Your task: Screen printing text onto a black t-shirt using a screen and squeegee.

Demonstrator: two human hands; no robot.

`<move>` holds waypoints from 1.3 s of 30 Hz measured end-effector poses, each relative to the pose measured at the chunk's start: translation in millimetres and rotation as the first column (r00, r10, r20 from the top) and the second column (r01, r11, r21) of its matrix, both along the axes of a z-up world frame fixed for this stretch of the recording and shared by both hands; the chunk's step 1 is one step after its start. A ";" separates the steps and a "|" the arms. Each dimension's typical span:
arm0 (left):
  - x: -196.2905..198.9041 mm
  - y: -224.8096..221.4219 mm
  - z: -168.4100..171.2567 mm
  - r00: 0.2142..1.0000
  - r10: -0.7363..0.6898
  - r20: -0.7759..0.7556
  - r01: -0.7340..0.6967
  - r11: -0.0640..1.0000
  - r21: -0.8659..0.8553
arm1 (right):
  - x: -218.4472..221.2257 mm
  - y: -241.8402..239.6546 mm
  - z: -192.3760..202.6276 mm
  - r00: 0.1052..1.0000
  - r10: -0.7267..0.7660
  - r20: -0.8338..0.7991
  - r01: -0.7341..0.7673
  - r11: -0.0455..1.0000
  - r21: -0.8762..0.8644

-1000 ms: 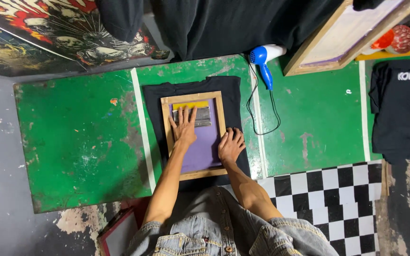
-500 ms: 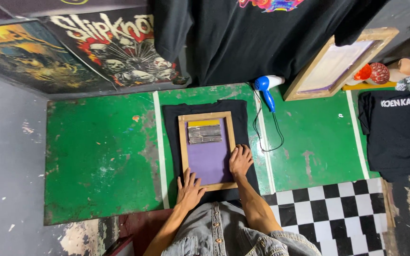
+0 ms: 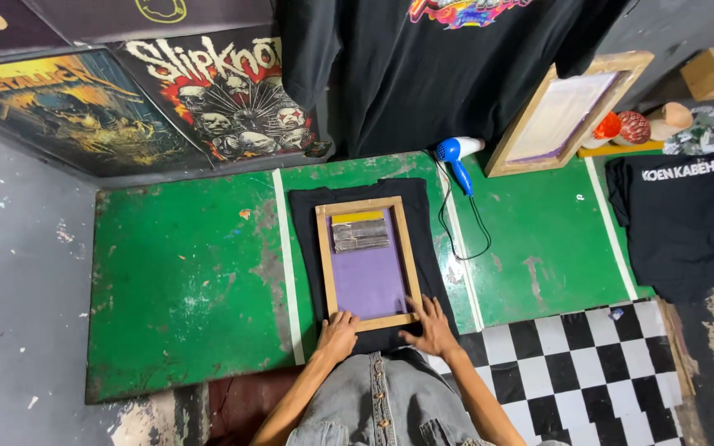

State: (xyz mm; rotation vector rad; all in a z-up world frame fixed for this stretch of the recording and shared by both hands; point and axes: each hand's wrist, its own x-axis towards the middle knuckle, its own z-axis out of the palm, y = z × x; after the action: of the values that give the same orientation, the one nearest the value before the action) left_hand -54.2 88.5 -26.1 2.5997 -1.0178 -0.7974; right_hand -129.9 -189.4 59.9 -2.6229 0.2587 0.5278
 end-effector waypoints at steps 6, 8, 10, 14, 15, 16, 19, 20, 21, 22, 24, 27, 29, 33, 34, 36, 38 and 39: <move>2.2 -6.9 -31.1 0.996 0.047 0.081 -0.047 0.999 -0.006 | -16.2 8.3 -25.8 0.996 -0.009 -0.085 0.003 0.997 -0.076; -1.0 -6.0 -34.0 0.995 0.061 0.074 -0.061 0.998 -0.011 | -13.1 2.3 -50.7 0.996 -0.030 -0.087 0.022 0.995 -0.099; -2.8 -5.7 -18.6 0.994 0.075 0.081 -0.074 0.997 -0.008 | -8.7 2.4 -31.0 0.994 -0.011 -0.110 0.003 0.998 -0.067; -2.1 -5.5 -2.7 0.991 0.127 0.050 -0.127 0.992 -0.007 | -4.6 -8.1 -35.0 0.990 0.029 -0.138 -0.028 1.000 0.005; -0.1 -4.5 0.8 0.989 0.135 0.053 -0.135 0.991 -0.010 | -2.1 -7.5 -27.9 0.990 0.036 -0.134 -0.036 0.999 0.002; -0.5 -4.6 4.8 0.985 0.170 0.040 -0.169 0.985 -0.022 | -1.7 -8.1 -19.8 0.988 0.064 -0.138 -0.066 0.998 -0.004; 1.7 -6.8 6.0 0.978 0.206 0.026 -0.205 0.979 -0.008 | -0.8 -13.3 -8.4 0.984 0.104 -0.142 -0.106 0.994 -0.005; 4.0 -6.8 5.3 0.980 0.199 0.023 -0.200 0.980 0.020 | 0.3 -14.7 -6.7 0.984 0.107 -0.142 -0.108 0.994 0.004; 5.9 -7.4 6.6 0.978 0.207 0.027 -0.208 0.978 0.020 | 2.2 -14.3 2.8 0.984 0.115 -0.139 -0.116 0.993 0.004; 6.7 -8.1 7.8 0.976 0.218 0.025 -0.218 0.976 0.025 | 1.9 -13.8 12.3 0.989 0.097 -0.113 -0.091 0.994 0.054; 3.3 -9.6 31.4 0.973 0.230 0.026 -0.231 0.973 0.031 | 2.6 -13.9 27.5 0.993 0.079 -0.086 -0.070 0.992 0.105; -5.9 -10.1 91.7 0.932 0.332 0.149 -0.305 0.936 -0.177 | 6.9 -15.0 44.0 0.985 0.038 0.167 -0.088 0.948 0.305; -4.6 -9.8 120.8 0.930 0.355 0.097 -0.327 0.918 -0.225 | 14.0 -16.0 52.8 0.995 0.081 0.056 -0.095 0.938 0.333; -6.7 -10.2 114.2 0.897 0.408 0.171 -0.341 0.883 -0.322 | 17.6 -19.6 65.0 0.998 0.051 0.048 -0.065 0.930 0.363; -6.5 -10.9 118.4 0.898 0.419 0.137 -0.363 0.879 -0.310 | 17.7 -20.8 67.2 0.999 0.035 0.042 -0.048 0.930 0.366; -3.8 -10.6 119.7 0.896 0.432 0.100 -0.388 0.874 -0.294 | 21.1 -23.6 70.4 0.999 0.021 0.032 -0.032 0.928 0.371; -0.2 -9.3 113.5 0.904 0.406 0.137 -0.319 0.851 -0.417 | 26.3 -27.0 72.5 0.996 0.087 0.018 -0.088 0.941 0.325; -1.9 -9.0 119.8 0.904 0.407 0.134 -0.322 0.851 -0.416 | 24.7 -26.6 74.9 0.996 0.088 0.015 -0.088 0.941 0.326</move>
State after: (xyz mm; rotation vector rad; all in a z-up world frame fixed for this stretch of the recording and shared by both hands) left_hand -56.1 79.5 93.7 2.4471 -0.6087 -0.1936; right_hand -105.2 -215.9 134.8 -2.3182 0.0466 0.5495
